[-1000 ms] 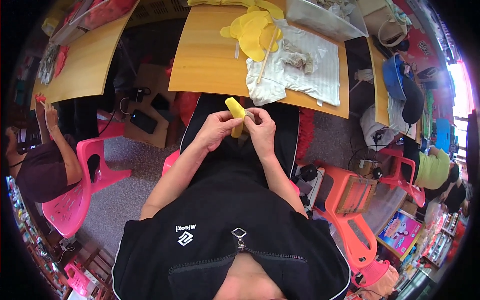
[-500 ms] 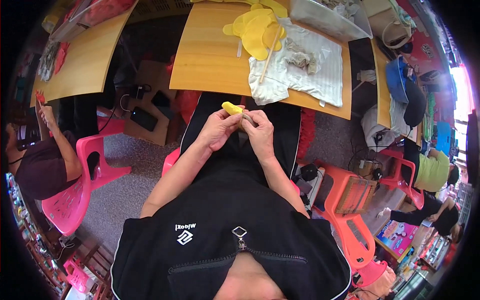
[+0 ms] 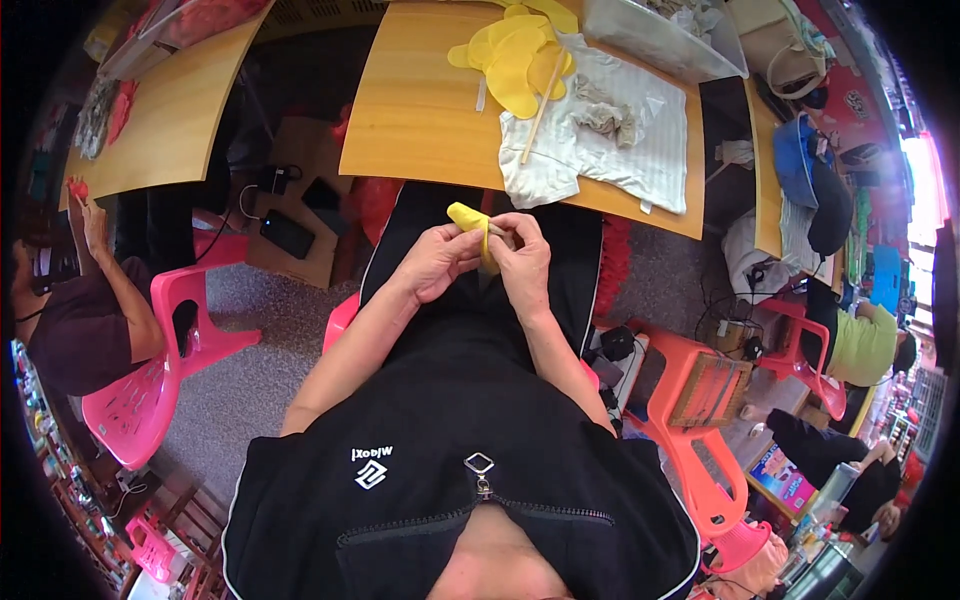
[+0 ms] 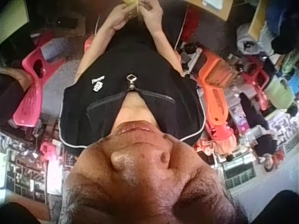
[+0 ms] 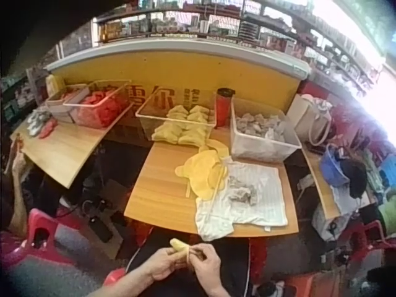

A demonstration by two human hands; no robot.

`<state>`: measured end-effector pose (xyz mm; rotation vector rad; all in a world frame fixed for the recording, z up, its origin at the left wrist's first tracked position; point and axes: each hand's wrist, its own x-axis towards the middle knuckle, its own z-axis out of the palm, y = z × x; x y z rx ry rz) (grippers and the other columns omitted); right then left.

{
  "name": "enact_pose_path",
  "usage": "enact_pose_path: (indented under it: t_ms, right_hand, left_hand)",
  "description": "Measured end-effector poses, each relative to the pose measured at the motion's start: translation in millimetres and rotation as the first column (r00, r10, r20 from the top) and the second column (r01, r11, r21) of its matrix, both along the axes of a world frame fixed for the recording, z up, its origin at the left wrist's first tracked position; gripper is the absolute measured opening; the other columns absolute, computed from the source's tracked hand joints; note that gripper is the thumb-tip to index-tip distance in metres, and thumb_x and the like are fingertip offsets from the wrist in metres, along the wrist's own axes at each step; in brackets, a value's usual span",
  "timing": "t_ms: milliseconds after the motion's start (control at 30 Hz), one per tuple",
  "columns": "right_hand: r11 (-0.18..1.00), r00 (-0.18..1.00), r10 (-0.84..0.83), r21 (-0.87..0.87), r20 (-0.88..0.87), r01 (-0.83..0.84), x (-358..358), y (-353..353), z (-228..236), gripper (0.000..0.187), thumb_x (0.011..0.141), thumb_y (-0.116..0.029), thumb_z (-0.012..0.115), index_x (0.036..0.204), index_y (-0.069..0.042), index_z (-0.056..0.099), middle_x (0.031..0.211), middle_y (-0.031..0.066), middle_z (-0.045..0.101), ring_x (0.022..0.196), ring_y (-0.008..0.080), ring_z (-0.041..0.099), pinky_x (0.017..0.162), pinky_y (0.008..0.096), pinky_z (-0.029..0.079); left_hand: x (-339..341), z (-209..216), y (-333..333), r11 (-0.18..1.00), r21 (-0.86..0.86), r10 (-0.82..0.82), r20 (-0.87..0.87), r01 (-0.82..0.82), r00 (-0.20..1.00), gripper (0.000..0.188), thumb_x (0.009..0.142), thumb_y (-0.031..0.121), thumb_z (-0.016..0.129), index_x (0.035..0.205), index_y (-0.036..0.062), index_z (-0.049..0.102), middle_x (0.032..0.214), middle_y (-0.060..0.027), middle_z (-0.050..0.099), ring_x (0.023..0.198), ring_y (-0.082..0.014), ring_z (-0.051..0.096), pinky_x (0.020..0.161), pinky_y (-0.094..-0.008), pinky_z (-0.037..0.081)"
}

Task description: Assembling yellow plush toys by stuffing them and using a wooden stick to adjust the fabric.

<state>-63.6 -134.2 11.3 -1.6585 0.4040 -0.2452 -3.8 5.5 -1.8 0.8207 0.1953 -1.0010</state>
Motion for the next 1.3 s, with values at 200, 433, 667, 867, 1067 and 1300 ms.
enact_pose_path:
  t_ms: [200,433,667,867,1067,1300]
  right_hand:
    - [0.985,0.99,-0.124,-0.129,-0.07,0.114,5.1,1.0,-11.4,0.015,0.073,0.002,0.062,0.085,0.001,0.051,0.089,0.0083,0.053,0.077,0.0193,0.054,0.072,0.0289,0.045]
    - [0.901,0.985,0.06,0.433,-0.16,0.015,7.5,-3.7,-1.5,0.011,0.087,-0.006,0.061,0.097,-0.001,0.059,0.083,-0.0005,0.057,0.074,0.0074,0.055,0.066,0.0227,0.046]
    - [0.997,0.99,0.038,-0.06,-0.139,-0.047,-8.5,1.1,11.1,0.015,0.084,-0.006,0.065,0.097,0.003,0.066,0.096,0.0029,0.06,0.078,0.0087,0.057,0.071,0.0213,0.046]
    - [1.0,1.0,0.008,0.03,-0.021,-0.007,-5.8,4.5,-19.2,0.014,0.084,-0.005,0.064,0.096,0.002,0.066,0.094,0.004,0.057,0.075,0.0106,0.056,0.068,0.0222,0.047]
    - [0.991,0.986,0.052,0.129,-0.16,-0.031,0.6,3.1,-14.5,0.02,0.082,-0.003,0.06,0.102,0.0,0.063,0.086,0.0036,0.063,0.076,0.0094,0.058,0.068,0.0239,0.049]
    - [0.987,0.998,0.031,0.158,-0.06,-0.021,8.8,3.8,-7.6,0.02,0.083,-0.004,0.059,0.102,0.001,0.063,0.088,0.0056,0.066,0.077,0.0098,0.061,0.071,0.0251,0.05]
  left_hand:
    - [-1.1,8.3,-0.2,0.968,0.137,-0.219,0.063,0.209,0.974,0.023,0.091,0.021,0.061,0.105,0.0027,0.062,0.095,-0.0036,0.065,0.08,-0.0102,0.062,0.074,-0.0253,0.051]
    - [7.5,9.4,5.8,0.967,0.156,-0.212,0.054,0.201,0.976,0.02,0.089,0.019,0.065,0.099,0.0018,0.065,0.087,-0.0027,0.065,0.074,-0.0101,0.061,0.066,-0.024,0.049]
    - [13.3,3.1,9.3,0.928,0.275,-0.297,0.142,0.25,0.944,0.02,0.087,0.018,0.067,0.097,0.001,0.065,0.086,-0.0032,0.065,0.071,-0.0078,0.058,0.063,-0.0215,0.047]
    - [13.1,9.5,10.1,0.896,0.36,-0.359,0.246,0.259,0.901,0.02,0.085,0.016,0.069,0.093,-0.0015,0.065,0.083,-0.0032,0.064,0.07,-0.0075,0.057,0.061,-0.0213,0.047]
    - [15.2,12.3,10.3,0.834,0.432,-0.469,0.23,0.343,0.852,0.02,0.084,0.014,0.07,0.093,-0.0033,0.065,0.081,-0.004,0.064,0.069,-0.0093,0.059,0.061,-0.0232,0.048]
    - [22.3,10.5,8.0,0.832,0.385,-0.501,0.209,0.4,0.84,0.023,0.084,0.014,0.069,0.1,-0.0026,0.065,0.089,-0.0064,0.066,0.08,-0.012,0.063,0.07,-0.0255,0.053]
